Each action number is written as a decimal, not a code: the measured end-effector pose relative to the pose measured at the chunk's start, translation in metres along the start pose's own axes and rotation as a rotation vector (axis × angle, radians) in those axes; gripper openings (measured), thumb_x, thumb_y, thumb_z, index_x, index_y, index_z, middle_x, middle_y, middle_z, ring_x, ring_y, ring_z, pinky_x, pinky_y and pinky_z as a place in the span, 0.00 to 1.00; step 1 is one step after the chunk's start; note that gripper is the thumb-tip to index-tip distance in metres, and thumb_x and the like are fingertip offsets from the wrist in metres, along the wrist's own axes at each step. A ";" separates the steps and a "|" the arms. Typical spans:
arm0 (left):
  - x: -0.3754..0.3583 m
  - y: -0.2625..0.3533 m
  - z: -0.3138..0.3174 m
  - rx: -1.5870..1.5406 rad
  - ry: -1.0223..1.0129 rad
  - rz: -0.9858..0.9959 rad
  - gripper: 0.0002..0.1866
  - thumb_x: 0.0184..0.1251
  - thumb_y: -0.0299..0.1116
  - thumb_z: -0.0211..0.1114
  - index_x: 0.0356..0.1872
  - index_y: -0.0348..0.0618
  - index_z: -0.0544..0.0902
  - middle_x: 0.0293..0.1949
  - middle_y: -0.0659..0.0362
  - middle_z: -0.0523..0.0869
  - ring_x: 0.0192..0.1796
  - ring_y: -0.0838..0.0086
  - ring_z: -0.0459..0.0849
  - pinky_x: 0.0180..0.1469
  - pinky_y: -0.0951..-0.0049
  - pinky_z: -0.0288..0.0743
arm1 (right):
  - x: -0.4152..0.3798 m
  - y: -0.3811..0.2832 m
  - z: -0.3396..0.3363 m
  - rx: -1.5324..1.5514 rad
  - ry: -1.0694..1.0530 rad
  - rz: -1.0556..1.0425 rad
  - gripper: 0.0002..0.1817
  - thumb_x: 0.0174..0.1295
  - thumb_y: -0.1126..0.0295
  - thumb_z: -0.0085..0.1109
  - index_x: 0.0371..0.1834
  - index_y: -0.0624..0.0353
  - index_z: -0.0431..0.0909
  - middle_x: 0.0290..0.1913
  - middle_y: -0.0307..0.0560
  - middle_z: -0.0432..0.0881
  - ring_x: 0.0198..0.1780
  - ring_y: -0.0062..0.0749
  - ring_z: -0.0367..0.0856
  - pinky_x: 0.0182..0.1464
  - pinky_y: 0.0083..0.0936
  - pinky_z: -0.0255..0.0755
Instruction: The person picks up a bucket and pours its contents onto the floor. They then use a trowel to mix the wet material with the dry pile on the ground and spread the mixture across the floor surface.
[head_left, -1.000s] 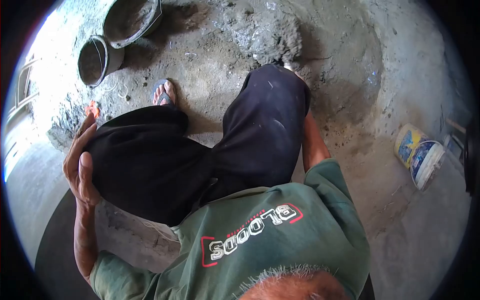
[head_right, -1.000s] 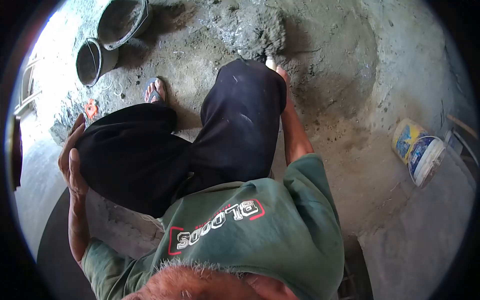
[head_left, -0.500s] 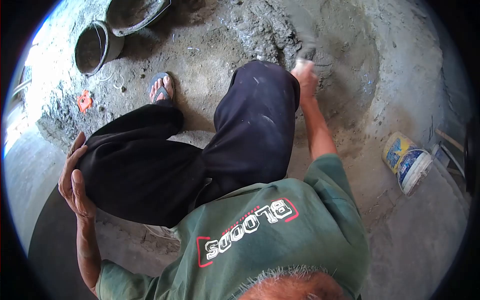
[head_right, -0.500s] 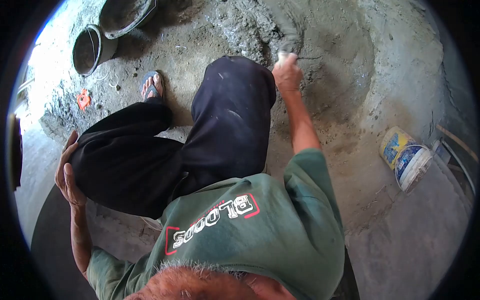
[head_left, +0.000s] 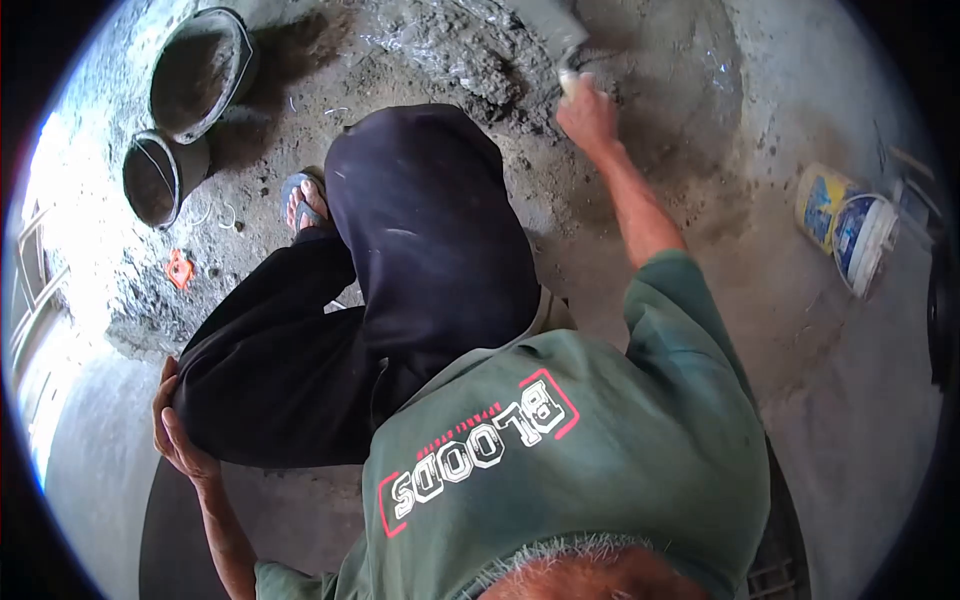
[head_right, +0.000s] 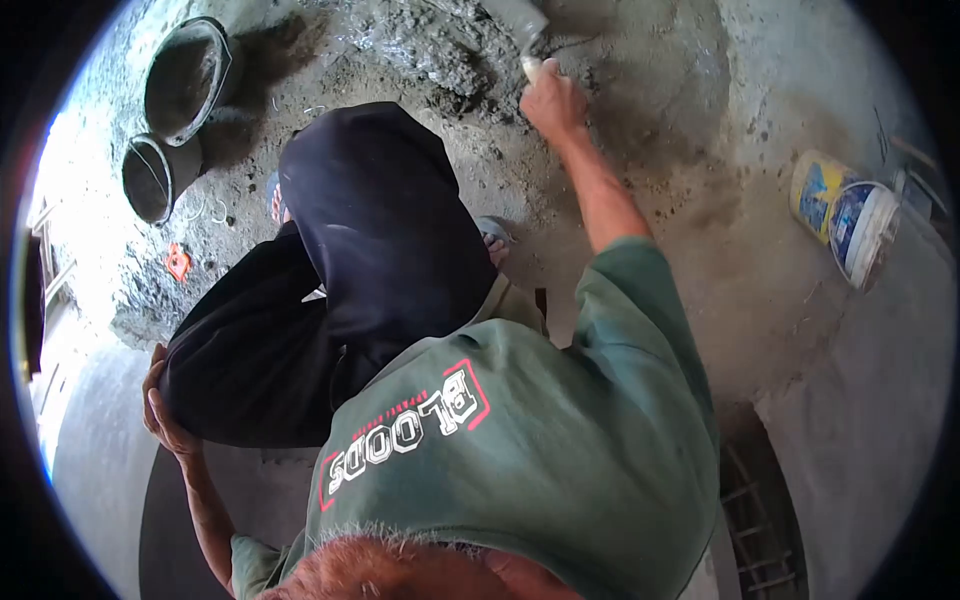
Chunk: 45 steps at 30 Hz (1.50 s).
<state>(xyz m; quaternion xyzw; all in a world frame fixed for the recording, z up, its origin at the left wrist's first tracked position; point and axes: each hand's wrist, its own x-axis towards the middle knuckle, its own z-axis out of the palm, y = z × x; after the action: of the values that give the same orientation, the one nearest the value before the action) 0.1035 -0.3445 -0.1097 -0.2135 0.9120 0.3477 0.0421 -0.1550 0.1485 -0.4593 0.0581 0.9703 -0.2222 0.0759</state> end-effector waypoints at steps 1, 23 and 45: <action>-0.003 -0.006 -0.002 -0.023 0.010 -0.014 0.26 0.75 0.44 0.42 0.50 0.28 0.78 0.59 0.41 0.78 0.64 0.55 0.74 0.70 0.57 0.59 | 0.003 0.014 0.008 -0.080 -0.095 -0.017 0.15 0.55 0.64 0.55 0.39 0.63 0.71 0.38 0.70 0.81 0.43 0.64 0.81 0.45 0.52 0.74; -0.009 0.004 0.002 -0.020 0.035 -0.038 0.27 0.74 0.48 0.43 0.51 0.30 0.79 0.59 0.41 0.78 0.64 0.55 0.75 0.70 0.57 0.60 | -0.074 -0.063 0.050 0.932 -0.582 0.164 0.15 0.56 0.63 0.60 0.23 0.66 0.74 0.20 0.44 0.78 0.25 0.25 0.81 0.27 0.30 0.73; 0.001 0.007 0.005 -0.024 0.048 0.002 0.29 0.73 0.49 0.45 0.51 0.30 0.79 0.59 0.42 0.78 0.64 0.56 0.74 0.70 0.57 0.59 | 0.001 -0.036 -0.008 -0.101 -0.148 -0.004 0.21 0.57 0.64 0.57 0.47 0.66 0.66 0.38 0.69 0.81 0.43 0.64 0.82 0.47 0.52 0.75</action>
<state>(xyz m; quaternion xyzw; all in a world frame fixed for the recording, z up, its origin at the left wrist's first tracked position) 0.0995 -0.3365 -0.1097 -0.2215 0.9088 0.3533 0.0175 -0.1620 0.1202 -0.4375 0.0356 0.9722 -0.1767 0.1497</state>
